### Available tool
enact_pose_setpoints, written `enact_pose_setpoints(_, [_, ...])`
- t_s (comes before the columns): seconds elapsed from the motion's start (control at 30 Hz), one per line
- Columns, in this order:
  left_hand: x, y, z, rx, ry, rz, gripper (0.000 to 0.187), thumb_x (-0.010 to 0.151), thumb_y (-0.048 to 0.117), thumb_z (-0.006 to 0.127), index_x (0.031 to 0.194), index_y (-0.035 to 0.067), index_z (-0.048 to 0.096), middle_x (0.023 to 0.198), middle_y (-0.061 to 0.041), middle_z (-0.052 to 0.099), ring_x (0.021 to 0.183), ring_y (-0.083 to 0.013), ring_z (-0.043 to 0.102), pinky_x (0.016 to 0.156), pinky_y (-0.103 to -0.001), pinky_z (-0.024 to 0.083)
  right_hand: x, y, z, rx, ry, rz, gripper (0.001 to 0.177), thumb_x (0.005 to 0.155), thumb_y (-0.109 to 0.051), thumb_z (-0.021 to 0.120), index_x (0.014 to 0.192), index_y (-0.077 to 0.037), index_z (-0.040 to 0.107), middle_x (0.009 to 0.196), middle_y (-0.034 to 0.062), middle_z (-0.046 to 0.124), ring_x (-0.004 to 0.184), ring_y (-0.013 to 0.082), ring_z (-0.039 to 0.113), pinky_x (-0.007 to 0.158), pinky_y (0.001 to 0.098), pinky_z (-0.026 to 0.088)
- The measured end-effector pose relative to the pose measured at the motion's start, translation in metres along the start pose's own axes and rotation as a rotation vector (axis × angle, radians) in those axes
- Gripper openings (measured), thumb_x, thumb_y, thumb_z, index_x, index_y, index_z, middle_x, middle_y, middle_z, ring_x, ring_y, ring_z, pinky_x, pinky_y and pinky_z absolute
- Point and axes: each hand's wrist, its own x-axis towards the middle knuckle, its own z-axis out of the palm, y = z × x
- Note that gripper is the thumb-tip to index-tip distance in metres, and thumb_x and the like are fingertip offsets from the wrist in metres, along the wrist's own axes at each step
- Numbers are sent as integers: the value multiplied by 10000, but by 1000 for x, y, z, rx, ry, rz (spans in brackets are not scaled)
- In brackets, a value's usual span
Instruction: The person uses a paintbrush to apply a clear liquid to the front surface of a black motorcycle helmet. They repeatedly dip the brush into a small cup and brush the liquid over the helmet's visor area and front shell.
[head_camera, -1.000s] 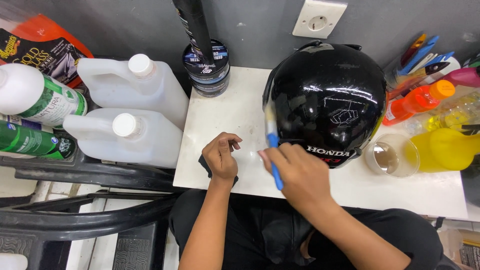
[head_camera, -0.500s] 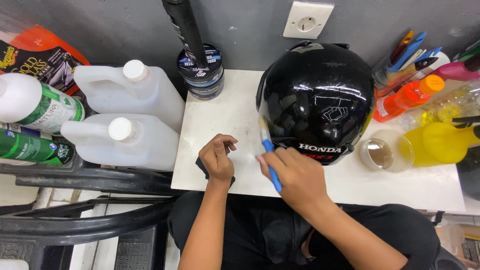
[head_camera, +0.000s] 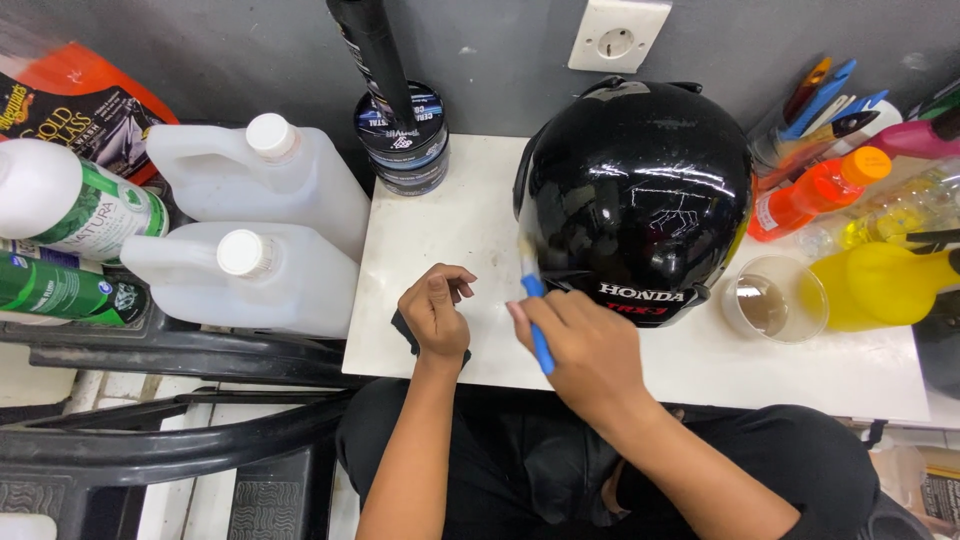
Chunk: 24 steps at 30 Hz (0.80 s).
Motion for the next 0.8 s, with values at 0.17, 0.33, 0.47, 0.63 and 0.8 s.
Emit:
enact_pose_setpoints(0.17, [0,0,0,-9,6,4,602,1083,294,242,672,136,652,458,-39,580,410,-166,545,419,-232,449,0,0,-5,-18,26,-4,225,1020,-299,533,836,-202,620,658,-21,529,580,163,558,507,245,468])
enact_pose_setpoints(0.33, [-1,2,2,-19,-5,29,601,1085,296,247,677,134,658,456,-32,576,413,-164,554,425,-234,466,-12,-5,-8,82,15,17,232,975,-231,586,759,-161,633,590,4,560,535,177,586,476,248,472])
enact_pose_setpoints(0.47, [-2,2,4,-15,-4,38,603,1084,293,250,666,137,655,454,-27,577,407,-158,550,422,-230,467,-2,7,-23,114,122,39,230,996,-236,564,787,-170,632,611,-13,540,544,173,571,487,247,473])
enact_pose_setpoints(0.63, [-3,1,4,-17,-8,31,599,1085,288,259,668,123,655,458,-41,572,405,-165,533,415,-238,448,-7,17,-31,89,239,52,263,1011,-256,550,787,-184,669,613,-43,524,512,143,520,499,212,458])
enact_pose_setpoints(0.8, [-10,3,5,0,-40,-11,624,1081,328,261,730,10,667,642,-83,640,535,-171,591,483,-240,398,-18,4,-40,165,175,-7,323,1012,-160,490,706,-114,583,608,-10,491,489,157,430,433,281,278])
